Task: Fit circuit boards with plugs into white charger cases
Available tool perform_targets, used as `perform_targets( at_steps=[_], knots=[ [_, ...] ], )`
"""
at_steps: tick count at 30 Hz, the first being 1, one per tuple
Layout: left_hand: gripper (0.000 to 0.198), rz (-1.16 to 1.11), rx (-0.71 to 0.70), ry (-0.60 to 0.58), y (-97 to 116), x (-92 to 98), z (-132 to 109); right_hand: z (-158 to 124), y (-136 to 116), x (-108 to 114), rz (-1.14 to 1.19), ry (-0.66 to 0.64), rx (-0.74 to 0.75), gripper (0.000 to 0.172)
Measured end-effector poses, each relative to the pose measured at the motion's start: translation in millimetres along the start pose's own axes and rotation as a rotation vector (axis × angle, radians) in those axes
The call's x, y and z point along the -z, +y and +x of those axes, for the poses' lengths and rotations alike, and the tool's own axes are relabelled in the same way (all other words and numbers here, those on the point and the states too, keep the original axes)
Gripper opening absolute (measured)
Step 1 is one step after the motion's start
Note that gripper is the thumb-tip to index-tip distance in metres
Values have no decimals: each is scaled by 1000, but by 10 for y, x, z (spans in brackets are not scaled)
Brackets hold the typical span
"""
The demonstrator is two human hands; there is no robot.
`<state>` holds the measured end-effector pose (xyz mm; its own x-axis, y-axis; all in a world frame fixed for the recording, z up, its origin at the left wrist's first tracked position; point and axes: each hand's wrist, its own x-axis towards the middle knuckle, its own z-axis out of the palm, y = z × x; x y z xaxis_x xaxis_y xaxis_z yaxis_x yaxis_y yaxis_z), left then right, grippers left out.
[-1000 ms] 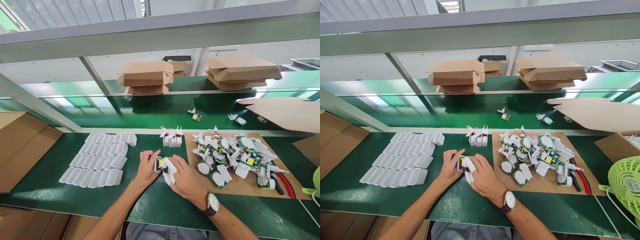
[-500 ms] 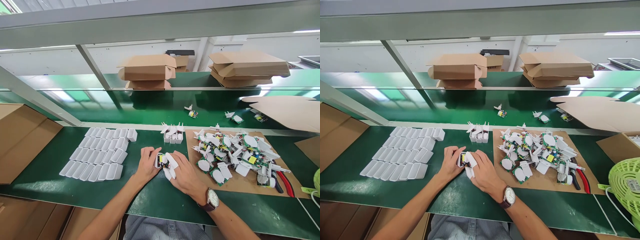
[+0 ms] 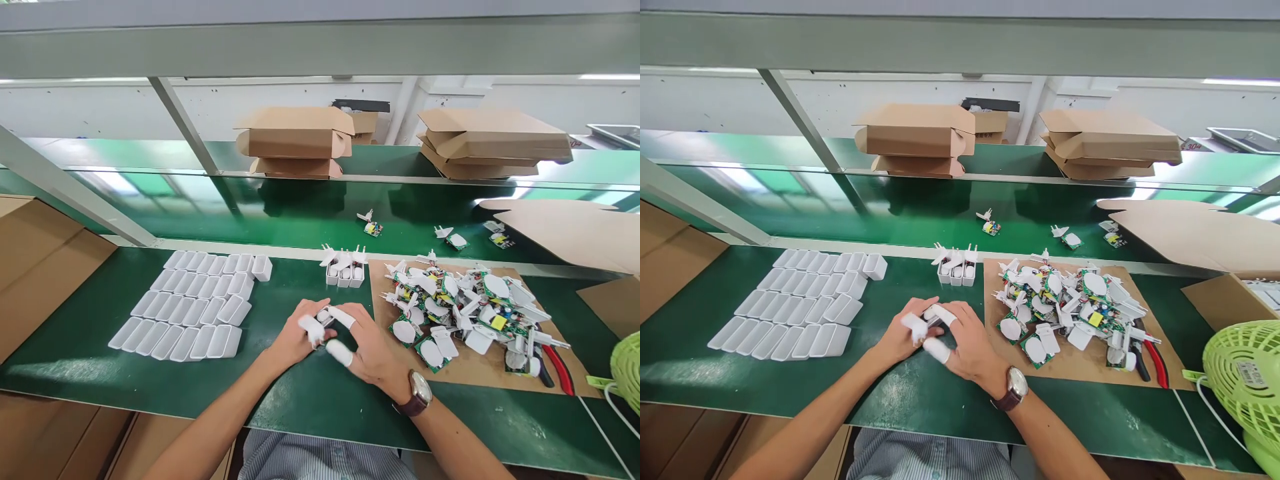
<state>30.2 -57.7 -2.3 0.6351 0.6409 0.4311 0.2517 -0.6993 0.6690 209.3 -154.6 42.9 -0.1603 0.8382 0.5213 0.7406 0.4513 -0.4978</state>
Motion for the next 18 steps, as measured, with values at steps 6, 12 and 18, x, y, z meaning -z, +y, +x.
perform_targets(
  at_steps=[6, 12, 18],
  knots=[
    [78, -690, 333, -66, 58, 129, 22, -44, 185, -98, 116, 8, -38, 37],
    [69, -842, 363, -99, 62, 252, 17, -54, 246, -223, -35, -129, 63, 28],
    [89, -812, 307, -39, 73, 245, 2, -51, 199, -191, -49, -42, 46, 29]
  ],
)
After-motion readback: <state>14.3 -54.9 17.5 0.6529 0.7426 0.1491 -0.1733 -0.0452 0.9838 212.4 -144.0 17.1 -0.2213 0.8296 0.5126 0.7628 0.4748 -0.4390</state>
